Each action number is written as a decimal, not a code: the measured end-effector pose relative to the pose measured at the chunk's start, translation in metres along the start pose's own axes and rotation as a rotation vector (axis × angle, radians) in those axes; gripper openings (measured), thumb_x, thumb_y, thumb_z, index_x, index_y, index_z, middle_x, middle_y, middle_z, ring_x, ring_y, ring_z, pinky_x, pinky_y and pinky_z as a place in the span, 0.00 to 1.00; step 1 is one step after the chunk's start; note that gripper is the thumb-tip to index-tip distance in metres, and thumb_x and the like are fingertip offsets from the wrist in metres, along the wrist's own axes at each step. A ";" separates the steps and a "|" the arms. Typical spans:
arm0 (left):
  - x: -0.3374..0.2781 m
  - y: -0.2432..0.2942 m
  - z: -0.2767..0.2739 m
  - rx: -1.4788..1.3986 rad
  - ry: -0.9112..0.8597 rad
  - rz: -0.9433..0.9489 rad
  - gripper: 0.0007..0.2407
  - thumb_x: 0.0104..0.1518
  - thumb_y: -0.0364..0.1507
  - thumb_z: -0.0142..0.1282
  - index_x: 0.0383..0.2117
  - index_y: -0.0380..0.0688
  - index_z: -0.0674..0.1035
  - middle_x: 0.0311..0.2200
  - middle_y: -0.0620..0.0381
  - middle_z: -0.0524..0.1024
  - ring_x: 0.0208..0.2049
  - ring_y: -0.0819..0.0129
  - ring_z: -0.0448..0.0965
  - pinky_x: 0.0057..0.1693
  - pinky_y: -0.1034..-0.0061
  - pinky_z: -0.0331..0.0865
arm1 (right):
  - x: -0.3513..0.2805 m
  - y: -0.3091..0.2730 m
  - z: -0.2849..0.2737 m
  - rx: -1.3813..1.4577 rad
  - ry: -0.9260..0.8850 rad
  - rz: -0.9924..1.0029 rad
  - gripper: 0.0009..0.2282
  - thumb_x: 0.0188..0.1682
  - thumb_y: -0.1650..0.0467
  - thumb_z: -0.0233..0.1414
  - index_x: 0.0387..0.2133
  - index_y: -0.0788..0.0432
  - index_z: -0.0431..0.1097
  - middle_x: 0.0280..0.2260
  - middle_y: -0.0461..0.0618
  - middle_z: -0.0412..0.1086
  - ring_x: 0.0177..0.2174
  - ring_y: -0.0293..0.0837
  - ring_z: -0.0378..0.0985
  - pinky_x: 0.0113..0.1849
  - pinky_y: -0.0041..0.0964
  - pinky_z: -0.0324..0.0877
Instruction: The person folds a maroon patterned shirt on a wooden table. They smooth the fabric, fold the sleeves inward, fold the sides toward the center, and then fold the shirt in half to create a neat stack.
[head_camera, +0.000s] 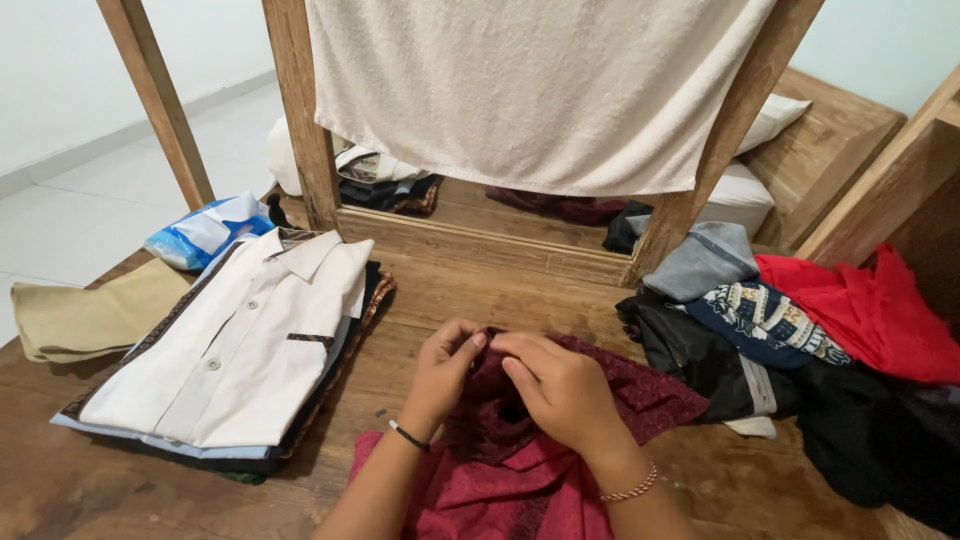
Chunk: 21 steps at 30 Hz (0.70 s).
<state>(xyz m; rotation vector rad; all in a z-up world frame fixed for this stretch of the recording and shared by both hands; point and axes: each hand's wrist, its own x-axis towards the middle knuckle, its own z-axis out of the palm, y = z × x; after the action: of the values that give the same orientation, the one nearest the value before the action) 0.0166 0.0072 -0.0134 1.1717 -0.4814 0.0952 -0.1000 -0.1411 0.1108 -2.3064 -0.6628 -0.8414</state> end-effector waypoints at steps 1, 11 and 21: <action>0.002 -0.005 -0.003 0.002 0.000 0.000 0.02 0.61 0.22 0.54 0.34 0.37 0.79 0.27 0.61 0.75 0.26 0.78 0.67 0.35 0.85 0.61 | -0.002 0.011 0.005 0.001 0.001 0.000 0.10 0.47 0.72 0.53 0.40 0.58 0.77 0.43 0.45 0.80 0.34 0.44 0.84 0.34 0.31 0.75; -0.006 0.036 0.010 0.329 0.026 0.051 0.14 0.41 0.22 0.74 0.31 0.47 0.80 0.19 0.63 0.70 0.21 0.75 0.65 0.30 0.82 0.61 | -0.002 0.038 0.001 -0.068 -0.180 0.054 0.04 0.43 0.70 0.57 0.31 0.51 0.76 0.31 0.43 0.78 0.31 0.48 0.79 0.34 0.40 0.73; 0.014 -0.004 -0.020 0.586 0.188 0.117 0.16 0.34 0.20 0.65 0.31 0.52 0.86 0.24 0.57 0.75 0.25 0.65 0.77 0.33 0.74 0.71 | -0.017 0.098 0.005 0.807 0.170 0.196 0.06 0.42 0.77 0.60 0.30 0.60 0.70 0.29 0.49 0.72 0.25 0.38 0.73 0.27 0.31 0.71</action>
<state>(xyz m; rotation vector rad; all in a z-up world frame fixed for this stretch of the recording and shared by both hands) 0.0366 0.0210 -0.0174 1.6869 -0.3634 0.4681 -0.0493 -0.2103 0.0610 -1.5212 -0.5528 -0.5304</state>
